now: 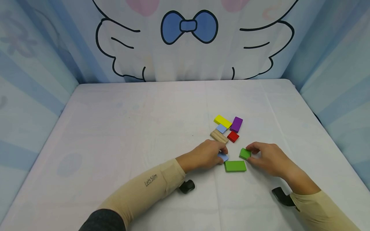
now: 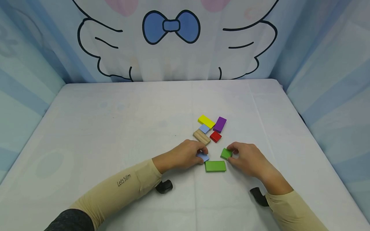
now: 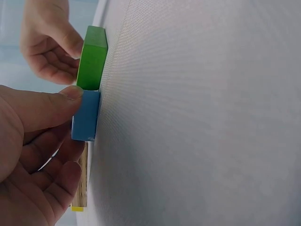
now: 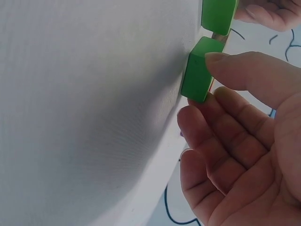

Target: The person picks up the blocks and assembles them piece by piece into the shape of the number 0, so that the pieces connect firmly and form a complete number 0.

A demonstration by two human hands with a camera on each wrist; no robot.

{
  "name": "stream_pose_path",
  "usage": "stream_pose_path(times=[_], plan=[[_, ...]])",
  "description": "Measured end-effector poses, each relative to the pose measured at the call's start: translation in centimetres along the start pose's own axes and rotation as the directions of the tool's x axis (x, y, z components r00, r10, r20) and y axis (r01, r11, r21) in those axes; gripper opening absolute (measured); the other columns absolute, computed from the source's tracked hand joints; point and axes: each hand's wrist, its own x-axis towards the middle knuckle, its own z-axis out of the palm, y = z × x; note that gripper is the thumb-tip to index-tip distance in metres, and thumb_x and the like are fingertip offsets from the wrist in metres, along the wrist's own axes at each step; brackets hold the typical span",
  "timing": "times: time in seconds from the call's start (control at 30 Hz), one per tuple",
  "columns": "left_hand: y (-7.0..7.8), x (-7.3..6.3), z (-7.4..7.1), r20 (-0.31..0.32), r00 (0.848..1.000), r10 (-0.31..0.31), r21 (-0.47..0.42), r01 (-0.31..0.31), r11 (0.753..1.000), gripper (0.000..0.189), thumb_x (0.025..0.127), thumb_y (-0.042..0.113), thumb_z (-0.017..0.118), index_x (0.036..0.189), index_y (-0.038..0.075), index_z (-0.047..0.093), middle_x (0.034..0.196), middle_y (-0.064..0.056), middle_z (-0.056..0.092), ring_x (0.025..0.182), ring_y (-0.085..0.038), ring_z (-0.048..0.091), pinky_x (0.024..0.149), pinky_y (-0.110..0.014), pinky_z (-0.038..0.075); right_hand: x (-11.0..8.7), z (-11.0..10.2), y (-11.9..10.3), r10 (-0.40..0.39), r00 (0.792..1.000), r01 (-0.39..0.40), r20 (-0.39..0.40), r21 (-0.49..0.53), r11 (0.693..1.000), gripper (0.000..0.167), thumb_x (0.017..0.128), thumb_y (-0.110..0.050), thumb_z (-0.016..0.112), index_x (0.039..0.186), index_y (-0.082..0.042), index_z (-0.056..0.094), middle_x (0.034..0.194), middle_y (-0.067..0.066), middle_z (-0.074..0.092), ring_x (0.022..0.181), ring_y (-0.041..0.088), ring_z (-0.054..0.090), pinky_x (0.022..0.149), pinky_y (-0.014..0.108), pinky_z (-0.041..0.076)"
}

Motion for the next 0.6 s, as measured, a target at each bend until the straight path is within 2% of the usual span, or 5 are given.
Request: stream_pose_path(times=[0.33, 0.6], plan=[[0.04, 0.15, 0.13, 0.008, 1.0, -0.024, -0.011, 0.024, 1.0, 0.026, 0.091, 0.015, 0.076, 0.117, 0.013, 0.069, 0.113, 0.005, 0.068, 0.099, -0.007, 0.058, 0.091, -0.018, 0.046, -0.19, 0.04, 0.11, -0.035, 0.999, 0.035, 0.012, -0.002, 0.999, 0.033, 0.087, -0.013, 0.074, 0.116, 0.0, 0.067, 0.101, 0.007, 0.068, 0.095, 0.03, 0.061, 0.083, 0.05, 0.054], [0.11, 0.08, 0.13, 0.006, 1.0, -0.016, -0.002, 0.016, 1.0, 0.027, 0.091, 0.015, 0.076, 0.118, 0.013, 0.069, 0.113, 0.006, 0.067, 0.099, -0.007, 0.057, 0.091, -0.018, 0.046, -0.33, 0.11, 0.02, -0.038, 0.999, 0.038, 0.016, -0.003, 0.999, 0.033, 0.086, -0.013, 0.075, 0.116, 0.0, 0.068, 0.101, 0.007, 0.068, 0.095, 0.029, 0.061, 0.083, 0.051, 0.053]])
